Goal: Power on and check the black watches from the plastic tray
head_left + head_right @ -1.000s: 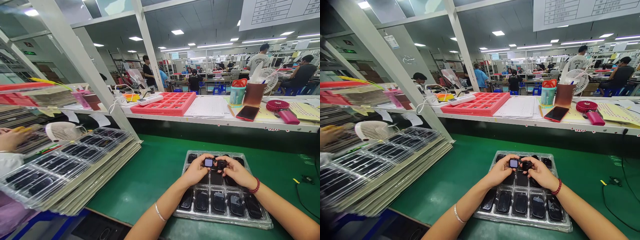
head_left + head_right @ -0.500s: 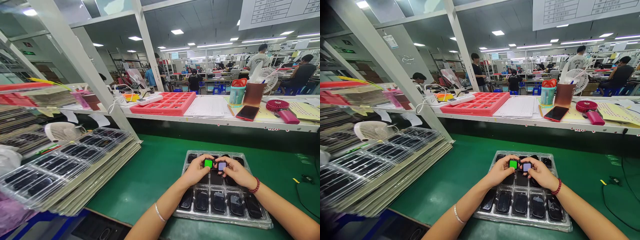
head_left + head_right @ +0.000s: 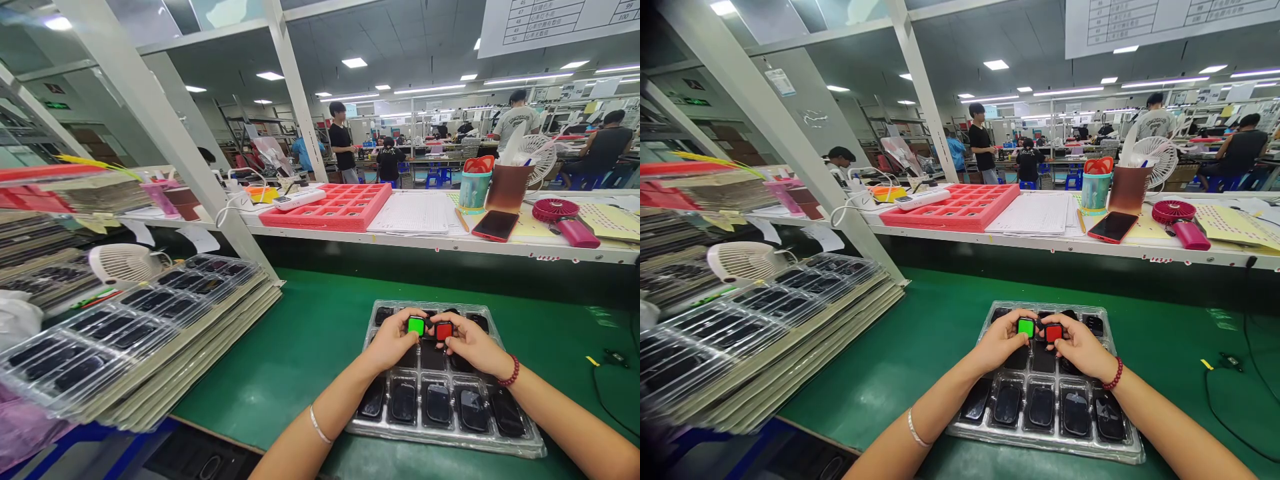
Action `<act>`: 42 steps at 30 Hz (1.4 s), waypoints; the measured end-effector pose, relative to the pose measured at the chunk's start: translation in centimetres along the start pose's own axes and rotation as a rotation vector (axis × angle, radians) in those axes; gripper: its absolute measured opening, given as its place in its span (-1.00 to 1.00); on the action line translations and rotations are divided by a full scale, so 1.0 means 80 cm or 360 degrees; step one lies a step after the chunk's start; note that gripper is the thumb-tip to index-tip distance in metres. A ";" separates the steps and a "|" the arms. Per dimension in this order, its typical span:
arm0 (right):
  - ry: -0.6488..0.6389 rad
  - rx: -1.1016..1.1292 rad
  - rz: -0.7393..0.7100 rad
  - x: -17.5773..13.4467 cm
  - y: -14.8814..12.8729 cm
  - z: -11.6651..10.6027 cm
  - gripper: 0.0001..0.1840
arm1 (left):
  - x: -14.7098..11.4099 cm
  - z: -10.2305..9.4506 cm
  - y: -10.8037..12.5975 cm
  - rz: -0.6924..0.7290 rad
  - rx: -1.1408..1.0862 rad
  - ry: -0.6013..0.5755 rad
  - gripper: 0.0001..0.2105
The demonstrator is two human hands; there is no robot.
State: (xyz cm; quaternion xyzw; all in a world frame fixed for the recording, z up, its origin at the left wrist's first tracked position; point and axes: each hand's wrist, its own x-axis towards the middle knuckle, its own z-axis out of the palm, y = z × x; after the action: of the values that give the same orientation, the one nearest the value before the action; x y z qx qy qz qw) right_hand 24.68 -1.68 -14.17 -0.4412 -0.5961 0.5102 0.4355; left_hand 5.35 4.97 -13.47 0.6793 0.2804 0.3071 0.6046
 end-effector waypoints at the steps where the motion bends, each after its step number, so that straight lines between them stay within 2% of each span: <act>1: -0.0004 -0.0008 -0.0003 0.000 0.001 0.000 -0.60 | 0.000 0.000 0.000 -0.0001 0.0005 0.0018 -0.61; 13: -0.0019 -0.0006 0.0001 -0.001 -0.002 -0.001 -0.53 | -0.002 0.002 0.004 -0.0003 0.0006 0.0021 -0.61; 19: -0.0035 -0.0044 -0.0063 0.000 -0.002 -0.002 -0.58 | -0.002 0.003 0.008 0.0069 -0.0083 -0.0008 -0.69; 30: -0.0046 -0.0040 -0.0060 -0.001 -0.004 -0.001 -0.64 | -0.002 0.002 0.007 -0.0012 -0.0138 -0.0003 -0.71; 37: -0.0019 0.0047 0.0055 -0.001 -0.007 -0.003 -0.70 | -0.001 0.000 0.006 -0.0013 -0.0110 -0.0016 -0.72; 42: -0.0030 0.0048 0.0052 -0.002 -0.009 -0.004 -0.70 | -0.002 -0.002 0.006 -0.0007 -0.0109 -0.0015 -0.70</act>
State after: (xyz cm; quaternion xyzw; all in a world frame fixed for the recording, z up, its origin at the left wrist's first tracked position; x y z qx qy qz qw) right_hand 24.94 -1.82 -13.47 -0.4393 -0.5852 0.5303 0.4281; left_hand 5.17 4.91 -12.98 0.6590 0.2684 0.3119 0.6296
